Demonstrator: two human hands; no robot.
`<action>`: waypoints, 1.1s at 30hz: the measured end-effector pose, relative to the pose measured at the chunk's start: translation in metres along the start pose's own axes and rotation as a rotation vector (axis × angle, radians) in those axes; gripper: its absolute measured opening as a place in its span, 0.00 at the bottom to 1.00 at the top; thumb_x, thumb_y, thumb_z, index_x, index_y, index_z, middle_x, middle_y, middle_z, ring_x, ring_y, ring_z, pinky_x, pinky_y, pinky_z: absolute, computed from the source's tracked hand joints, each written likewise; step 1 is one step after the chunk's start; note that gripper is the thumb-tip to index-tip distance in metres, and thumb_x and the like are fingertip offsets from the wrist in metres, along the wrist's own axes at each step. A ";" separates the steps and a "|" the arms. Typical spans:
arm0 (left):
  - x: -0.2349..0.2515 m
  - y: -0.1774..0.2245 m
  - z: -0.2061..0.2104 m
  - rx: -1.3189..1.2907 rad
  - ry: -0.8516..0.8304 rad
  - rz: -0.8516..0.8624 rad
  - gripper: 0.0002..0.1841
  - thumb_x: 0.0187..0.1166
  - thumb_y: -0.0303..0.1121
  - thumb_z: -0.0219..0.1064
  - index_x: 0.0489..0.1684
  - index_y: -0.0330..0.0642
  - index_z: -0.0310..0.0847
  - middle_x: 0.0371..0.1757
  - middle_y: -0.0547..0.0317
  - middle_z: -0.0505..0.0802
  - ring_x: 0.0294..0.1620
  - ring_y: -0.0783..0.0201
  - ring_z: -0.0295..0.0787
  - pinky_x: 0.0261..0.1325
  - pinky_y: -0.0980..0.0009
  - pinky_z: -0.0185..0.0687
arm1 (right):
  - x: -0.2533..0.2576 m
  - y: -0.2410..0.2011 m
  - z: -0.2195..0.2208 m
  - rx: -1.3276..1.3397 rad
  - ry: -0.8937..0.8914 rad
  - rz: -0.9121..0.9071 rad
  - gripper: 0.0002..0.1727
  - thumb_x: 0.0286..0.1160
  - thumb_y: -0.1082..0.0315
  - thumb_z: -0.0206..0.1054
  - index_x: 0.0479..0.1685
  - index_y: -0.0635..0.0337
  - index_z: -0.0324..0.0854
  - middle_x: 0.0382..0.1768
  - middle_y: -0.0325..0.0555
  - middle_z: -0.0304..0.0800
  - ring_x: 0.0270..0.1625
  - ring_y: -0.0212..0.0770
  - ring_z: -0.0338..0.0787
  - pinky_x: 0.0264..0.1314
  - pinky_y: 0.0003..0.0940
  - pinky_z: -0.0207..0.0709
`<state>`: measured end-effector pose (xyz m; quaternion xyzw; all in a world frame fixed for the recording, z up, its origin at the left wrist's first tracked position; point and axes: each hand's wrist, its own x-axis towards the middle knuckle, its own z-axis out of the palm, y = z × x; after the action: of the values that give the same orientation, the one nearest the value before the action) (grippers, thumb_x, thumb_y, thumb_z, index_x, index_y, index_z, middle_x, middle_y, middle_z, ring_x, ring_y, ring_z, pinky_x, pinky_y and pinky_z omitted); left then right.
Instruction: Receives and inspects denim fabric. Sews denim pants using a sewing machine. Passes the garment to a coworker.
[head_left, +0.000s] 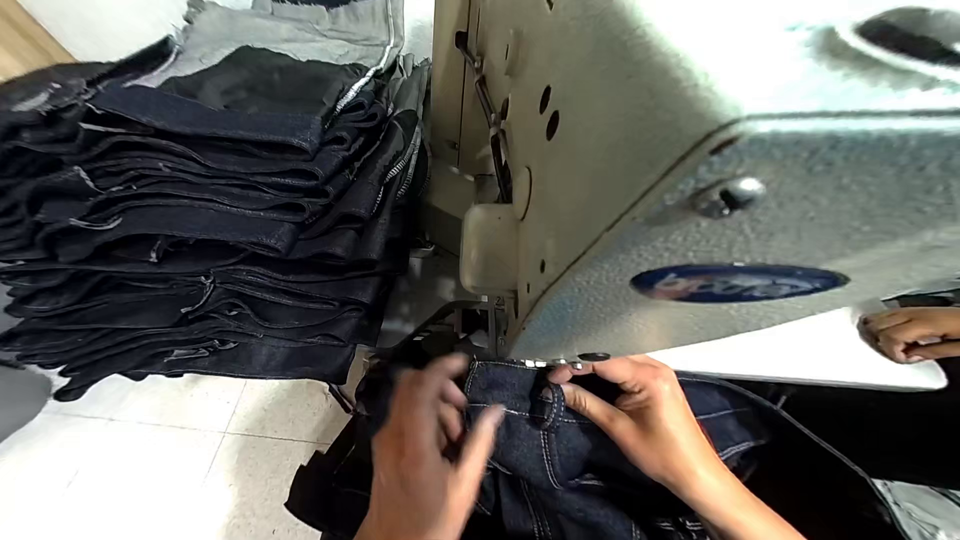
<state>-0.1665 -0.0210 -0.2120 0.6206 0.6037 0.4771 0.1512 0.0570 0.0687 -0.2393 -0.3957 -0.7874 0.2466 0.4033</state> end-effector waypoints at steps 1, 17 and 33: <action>0.000 0.012 -0.001 -0.114 -0.122 -0.029 0.23 0.73 0.36 0.77 0.62 0.32 0.82 0.34 0.57 0.92 0.26 0.72 0.86 0.27 0.76 0.83 | 0.000 0.000 0.002 0.003 0.016 -0.005 0.07 0.69 0.51 0.74 0.34 0.39 0.94 0.37 0.21 0.94 0.47 0.16 0.88 0.53 0.15 0.81; -0.008 0.017 0.036 -0.559 -0.265 -0.419 0.13 0.75 0.22 0.72 0.50 0.35 0.71 0.28 0.59 0.95 0.23 0.66 0.95 0.27 0.70 0.94 | -0.014 -0.019 0.002 -0.482 0.001 -0.373 0.20 0.80 0.78 0.54 0.50 0.48 0.92 0.47 0.41 0.96 0.52 0.40 0.91 0.51 0.27 0.83; 0.017 -0.045 0.024 0.276 -0.245 0.799 0.16 0.89 0.44 0.61 0.67 0.53 0.85 0.64 0.64 0.92 0.62 0.61 0.83 0.67 0.71 0.74 | -0.029 0.003 -0.001 -0.355 0.022 -0.104 0.17 0.90 0.48 0.54 0.51 0.46 0.84 0.40 0.37 0.89 0.46 0.37 0.88 0.54 0.41 0.78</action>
<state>-0.1780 0.0142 -0.2512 0.8718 0.3517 0.3358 -0.0589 0.0694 0.0468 -0.2532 -0.4220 -0.8335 0.0781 0.3480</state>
